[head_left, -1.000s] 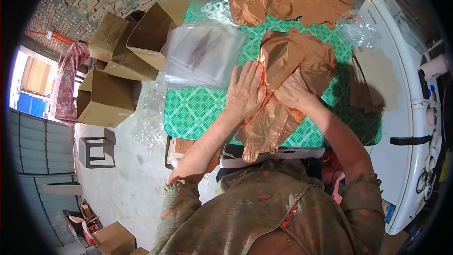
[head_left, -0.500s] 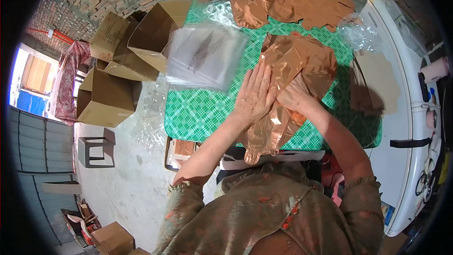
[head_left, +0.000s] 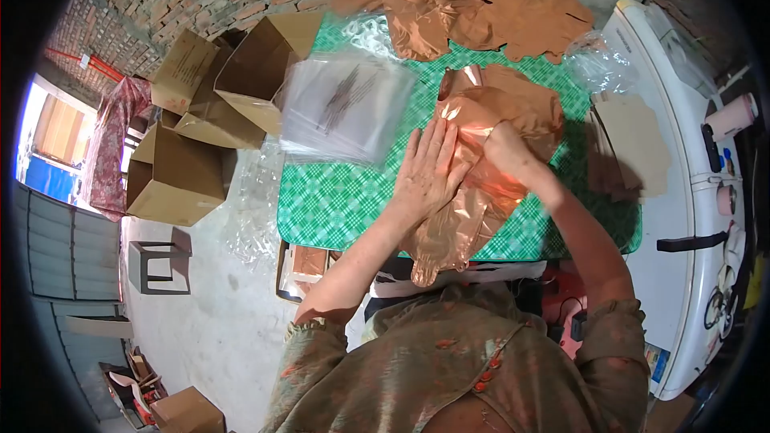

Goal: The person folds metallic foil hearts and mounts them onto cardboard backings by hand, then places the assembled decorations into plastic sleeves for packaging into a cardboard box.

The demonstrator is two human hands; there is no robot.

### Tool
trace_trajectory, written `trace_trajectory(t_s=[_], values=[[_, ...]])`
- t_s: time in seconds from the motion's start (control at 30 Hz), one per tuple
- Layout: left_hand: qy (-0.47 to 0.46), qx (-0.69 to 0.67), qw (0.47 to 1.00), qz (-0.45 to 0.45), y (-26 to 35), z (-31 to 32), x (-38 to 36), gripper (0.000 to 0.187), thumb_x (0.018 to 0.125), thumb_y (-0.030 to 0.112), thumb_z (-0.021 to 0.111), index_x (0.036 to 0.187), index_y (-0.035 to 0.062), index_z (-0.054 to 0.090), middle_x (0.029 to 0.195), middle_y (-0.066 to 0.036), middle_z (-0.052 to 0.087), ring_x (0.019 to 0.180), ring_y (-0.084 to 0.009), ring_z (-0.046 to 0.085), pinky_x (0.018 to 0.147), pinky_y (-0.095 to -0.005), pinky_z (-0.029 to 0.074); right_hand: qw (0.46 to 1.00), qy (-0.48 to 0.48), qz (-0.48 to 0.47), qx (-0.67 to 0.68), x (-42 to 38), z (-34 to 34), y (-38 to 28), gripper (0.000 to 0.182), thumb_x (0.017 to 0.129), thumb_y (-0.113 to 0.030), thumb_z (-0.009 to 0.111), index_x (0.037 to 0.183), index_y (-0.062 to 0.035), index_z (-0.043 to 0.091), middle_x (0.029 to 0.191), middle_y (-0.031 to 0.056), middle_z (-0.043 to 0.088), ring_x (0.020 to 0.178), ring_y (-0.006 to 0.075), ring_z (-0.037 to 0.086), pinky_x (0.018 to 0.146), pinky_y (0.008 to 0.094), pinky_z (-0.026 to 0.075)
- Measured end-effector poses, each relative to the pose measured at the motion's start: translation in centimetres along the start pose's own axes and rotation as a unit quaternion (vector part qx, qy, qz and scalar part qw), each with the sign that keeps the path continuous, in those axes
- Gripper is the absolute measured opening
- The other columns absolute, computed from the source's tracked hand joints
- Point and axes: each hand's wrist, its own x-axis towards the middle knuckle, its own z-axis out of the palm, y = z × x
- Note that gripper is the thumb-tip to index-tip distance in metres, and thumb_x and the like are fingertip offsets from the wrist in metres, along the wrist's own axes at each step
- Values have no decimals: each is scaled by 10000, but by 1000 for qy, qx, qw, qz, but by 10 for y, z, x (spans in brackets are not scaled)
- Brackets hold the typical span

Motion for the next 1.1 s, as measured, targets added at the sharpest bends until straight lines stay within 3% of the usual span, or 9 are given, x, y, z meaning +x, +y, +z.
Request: trace_trajectory(t_s=[0.1, 0.2, 0.3, 0.33, 0.43, 0.53, 0.63, 0.77, 1.1], values=[[-3, 14, 1000, 1, 1, -1, -1, 738, 1063, 446, 517, 1596, -31, 335, 1645, -238, 358, 1544, -375, 318, 1252, -548, 242, 960, 238, -109, 102, 5, -22, -1, 385, 935, -49, 530, 1303, 28, 612, 1249, 274, 656, 1172, 434, 615, 1014, 499, 484], [-16, 26, 1000, -2, 1, 0, -1, 737, 1061, 463, 511, 1598, -14, 344, 1648, -240, 352, 1558, -370, 292, 1254, -553, 232, 923, 365, -116, -27, 9, -44, 11, 339, 992, -52, 495, 1298, 0, 632, 1269, 214, 669, 1233, 387, 603, 1037, 438, 471], [-19, 28, 999, -6, 1, 0, 1, 729, 1062, 474, 501, 1588, -12, 367, 1641, -245, 362, 1565, -366, 275, 1258, -553, 219, 914, 371, -98, -132, -9, -49, -37, 338, 988, -81, 526, 1304, -33, 636, 1283, 170, 662, 1249, 362, 593, 1071, 455, 446], [-17, 24, 1000, -5, 1, 0, 1, 725, 1063, 479, 496, 1580, -16, 381, 1637, -246, 368, 1565, -369, 273, 1260, -554, 214, 888, 358, -222, -187, -8, -45, -32, 327, 956, -87, 568, 1266, -45, 662, 1253, 151, 674, 1227, 352, 607, 1060, 480, 450], [-43, 40, 998, -5, -1, 3, 0, 713, 1065, 488, 485, 1555, -26, 418, 1624, -252, 381, 1559, -383, 276, 1264, -558, 199, 896, 179, -359, -189, -10, -17, -52, 318, 855, -86, 630, 1166, -38, 674, 1204, 152, 680, 1216, 365, 601, 1056, 476, 459], [-53, 43, 998, -6, -1, 3, 1, 710, 1066, 496, 476, 1538, -34, 438, 1617, -258, 382, 1554, -397, 279, 1266, -560, 188, 915, 113, -354, -159, 4, 5, -40, 308, 876, -67, 614, 1173, -19, 678, 1227, 147, 682, 1238, 358, 595, 1085, 457, 471], [-39, 40, 998, -9, 0, 4, 1, 708, 1067, 498, 471, 1538, -31, 440, 1613, -265, 382, 1554, -398, 279, 1267, -561, 185, 935, 112, -314, -118, 16, 9, -29, 330, 876, -42, 619, 1198, -6, 681, 1248, 141, 681, 1260, 346, 590, 1102, 432, 484], [-36, 41, 998, -7, 0, 3, 0, 694, 1069, 489, 475, 1545, -15, 439, 1616, -259, 382, 1555, -390, 281, 1267, -564, 184, 916, 108, -352, -157, 29, 8, -24, 349, 867, -18, 636, 1212, -5, 689, 1249, 136, 680, 1239, 333, 595, 1069, 416, 507], [33, -61, 998, -5, -1, -8, 2, 598, 977, 373, 661, 1416, -21, 563, 1499, -217, 519, 1468, -387, 418, 1224, -568, 284, 914, 166, -330, -170, 56, 3, -20, 349, 849, -2, 674, 1189, -68, 718, 1303, 89, 638, 1270, 321, 547, 1054, 424, 493]])
